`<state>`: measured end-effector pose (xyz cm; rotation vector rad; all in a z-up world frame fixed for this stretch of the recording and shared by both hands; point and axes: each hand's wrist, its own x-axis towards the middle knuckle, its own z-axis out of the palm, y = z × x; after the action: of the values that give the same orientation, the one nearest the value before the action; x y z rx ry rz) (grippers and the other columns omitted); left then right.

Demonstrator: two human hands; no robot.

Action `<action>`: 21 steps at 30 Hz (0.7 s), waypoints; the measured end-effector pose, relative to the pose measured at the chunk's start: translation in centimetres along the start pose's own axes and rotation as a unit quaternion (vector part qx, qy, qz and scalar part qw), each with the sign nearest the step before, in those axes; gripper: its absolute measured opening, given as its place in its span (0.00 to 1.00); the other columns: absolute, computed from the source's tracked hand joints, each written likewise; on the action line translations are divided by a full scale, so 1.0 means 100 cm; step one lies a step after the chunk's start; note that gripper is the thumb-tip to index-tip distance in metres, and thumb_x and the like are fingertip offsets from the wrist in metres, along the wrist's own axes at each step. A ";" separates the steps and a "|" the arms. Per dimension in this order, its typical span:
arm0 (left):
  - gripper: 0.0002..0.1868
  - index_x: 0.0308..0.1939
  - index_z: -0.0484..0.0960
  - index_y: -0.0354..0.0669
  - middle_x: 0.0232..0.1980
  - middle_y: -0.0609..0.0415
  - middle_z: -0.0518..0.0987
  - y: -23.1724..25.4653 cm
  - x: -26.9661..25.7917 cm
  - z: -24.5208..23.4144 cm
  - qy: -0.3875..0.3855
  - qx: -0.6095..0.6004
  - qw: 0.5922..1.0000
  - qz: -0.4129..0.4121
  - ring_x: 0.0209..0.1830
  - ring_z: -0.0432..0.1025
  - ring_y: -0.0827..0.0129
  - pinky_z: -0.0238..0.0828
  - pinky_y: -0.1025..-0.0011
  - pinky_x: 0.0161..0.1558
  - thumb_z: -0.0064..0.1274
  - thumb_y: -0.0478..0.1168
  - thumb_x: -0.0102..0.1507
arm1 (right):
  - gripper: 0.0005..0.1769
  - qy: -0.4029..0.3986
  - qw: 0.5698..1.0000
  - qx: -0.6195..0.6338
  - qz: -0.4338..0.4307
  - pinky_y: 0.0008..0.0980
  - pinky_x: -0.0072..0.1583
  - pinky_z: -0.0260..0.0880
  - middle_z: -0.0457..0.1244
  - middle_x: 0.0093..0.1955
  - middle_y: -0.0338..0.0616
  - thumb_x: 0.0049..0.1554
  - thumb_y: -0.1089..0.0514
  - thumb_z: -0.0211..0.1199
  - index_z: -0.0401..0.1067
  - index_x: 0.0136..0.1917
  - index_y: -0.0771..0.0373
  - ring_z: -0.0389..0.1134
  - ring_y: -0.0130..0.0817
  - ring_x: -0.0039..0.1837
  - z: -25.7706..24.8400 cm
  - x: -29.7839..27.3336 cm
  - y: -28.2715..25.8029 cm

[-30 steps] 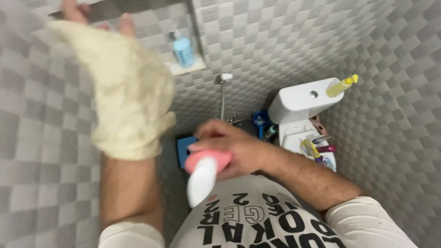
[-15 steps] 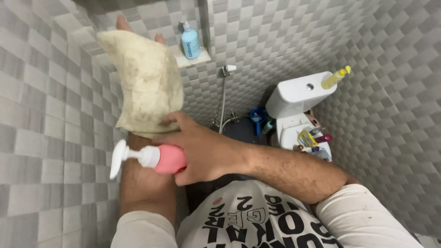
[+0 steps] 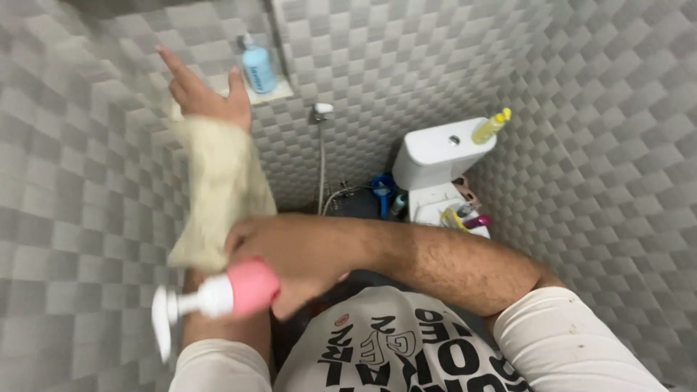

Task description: The person is handling and inspecting a bottle of soap and a refill packet in a bathroom.

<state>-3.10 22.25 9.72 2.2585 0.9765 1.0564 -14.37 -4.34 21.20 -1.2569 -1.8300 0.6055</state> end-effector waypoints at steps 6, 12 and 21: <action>0.49 0.80 0.53 0.61 0.77 0.47 0.63 0.016 -0.046 0.052 -0.145 -0.191 0.963 -0.122 0.75 0.68 0.66 0.72 0.62 0.69 0.70 0.61 0.67 | 0.34 -0.121 0.982 0.120 -0.082 0.41 0.61 0.76 0.65 0.60 0.47 0.39 0.52 0.77 0.75 0.60 0.60 0.73 0.49 0.61 -0.009 -0.070 -0.019; 0.26 0.60 0.75 0.50 0.47 0.54 0.82 0.096 -0.102 0.000 -0.254 -0.506 0.787 -0.245 0.40 0.77 0.69 0.77 0.71 0.34 0.48 0.61 0.67 | 0.36 0.008 0.991 0.112 0.078 0.48 0.61 0.74 0.65 0.60 0.55 0.43 0.45 0.73 0.74 0.60 0.68 0.70 0.52 0.59 -0.053 -0.138 -0.040; 0.46 0.69 0.68 0.37 0.63 0.39 0.77 0.141 -0.233 -0.025 -0.467 -0.537 0.698 0.079 0.62 0.74 0.50 0.84 0.58 0.49 0.73 0.31 0.48 | 0.52 0.412 0.890 0.064 0.186 0.33 0.63 0.65 0.68 0.55 0.39 0.38 0.55 0.88 0.58 0.67 0.56 0.70 0.30 0.58 -0.059 -0.230 0.048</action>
<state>-9.90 -4.27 9.49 1.4430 -0.2861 0.2047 -3.01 -24.02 12.72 -1.4809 -0.8398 0.2975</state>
